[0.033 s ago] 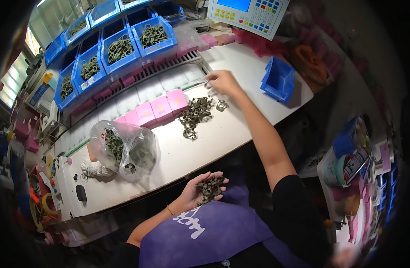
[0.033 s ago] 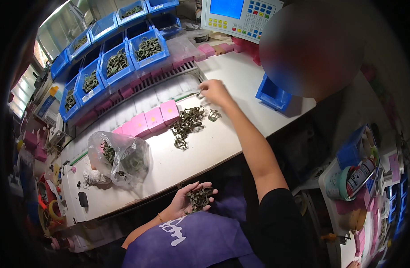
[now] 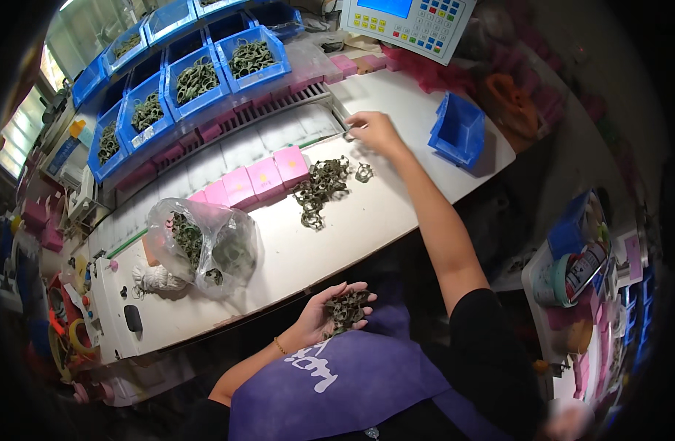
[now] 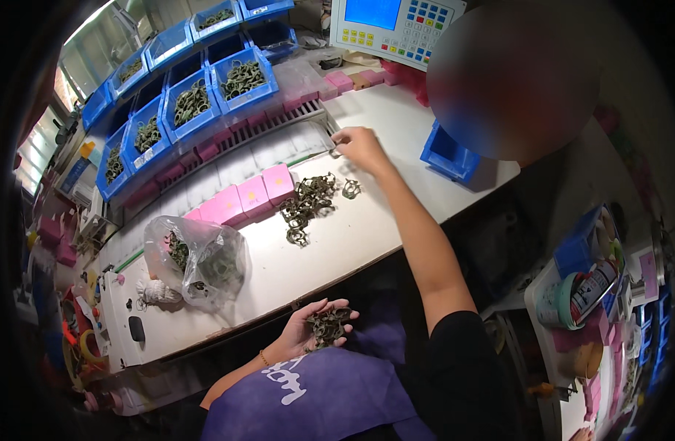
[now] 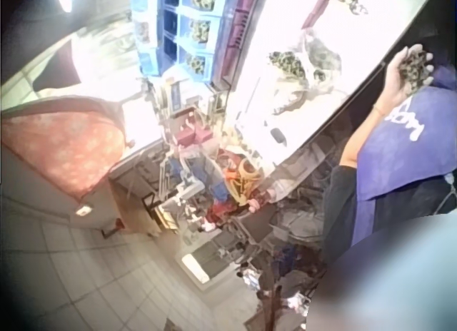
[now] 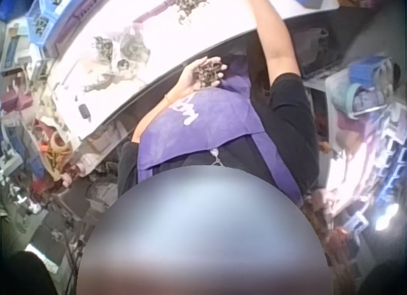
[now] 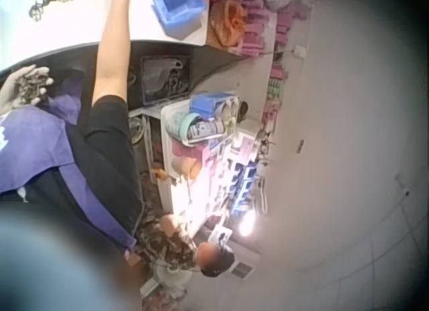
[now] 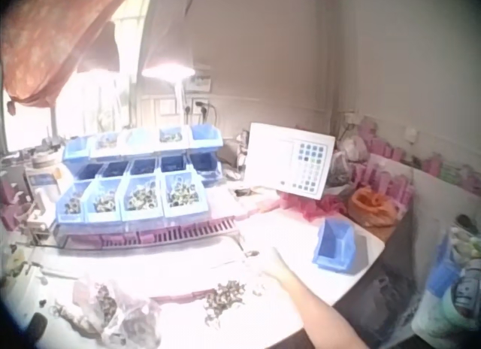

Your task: Sorting small metal clips and assembling them into pink molds.

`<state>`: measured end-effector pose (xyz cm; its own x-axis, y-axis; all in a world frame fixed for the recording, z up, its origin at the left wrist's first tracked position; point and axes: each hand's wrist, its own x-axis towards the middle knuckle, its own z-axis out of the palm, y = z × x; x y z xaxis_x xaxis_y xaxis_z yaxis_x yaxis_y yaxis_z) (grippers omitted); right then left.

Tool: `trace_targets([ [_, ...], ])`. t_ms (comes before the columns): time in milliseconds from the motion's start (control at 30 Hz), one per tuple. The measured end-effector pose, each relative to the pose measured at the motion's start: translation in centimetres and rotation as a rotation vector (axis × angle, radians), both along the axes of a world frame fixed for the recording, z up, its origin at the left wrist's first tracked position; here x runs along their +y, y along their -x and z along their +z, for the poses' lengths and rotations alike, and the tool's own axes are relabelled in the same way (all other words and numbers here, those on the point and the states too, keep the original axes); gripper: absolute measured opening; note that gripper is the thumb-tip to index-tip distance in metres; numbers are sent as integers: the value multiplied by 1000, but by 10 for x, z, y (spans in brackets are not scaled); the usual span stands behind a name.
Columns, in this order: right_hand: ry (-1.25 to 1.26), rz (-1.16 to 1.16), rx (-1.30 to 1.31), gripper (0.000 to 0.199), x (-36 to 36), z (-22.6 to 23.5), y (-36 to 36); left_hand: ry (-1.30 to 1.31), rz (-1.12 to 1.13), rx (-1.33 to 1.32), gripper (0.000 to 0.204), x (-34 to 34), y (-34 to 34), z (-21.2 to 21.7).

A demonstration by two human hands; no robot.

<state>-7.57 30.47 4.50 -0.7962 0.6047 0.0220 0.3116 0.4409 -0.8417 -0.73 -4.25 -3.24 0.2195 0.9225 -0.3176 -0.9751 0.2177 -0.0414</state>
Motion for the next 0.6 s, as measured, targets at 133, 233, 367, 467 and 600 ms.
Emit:
trace_targets([
  [133, -90, 200, -31, 42, 8, 10, -43, 6, -11, -48, 40, 2, 0, -6],
  [233, -242, 358, -140, 48, -10, 1, -56, -13, -22, -58, 40, 5, -2, -7],
  [367, -278, 340, -212, 43, -24, -3, -65, -33, -18, -44, 40, 4, -2, -6],
  [467, -212, 296, -183, 39, -24, 1, -81, -51, 14, -39, 41, 1, -2, -9],
  [600, -38, 257, -177, 35, -37, 12, -101, -37, 36, -33, 41, 1, -2, -12],
])
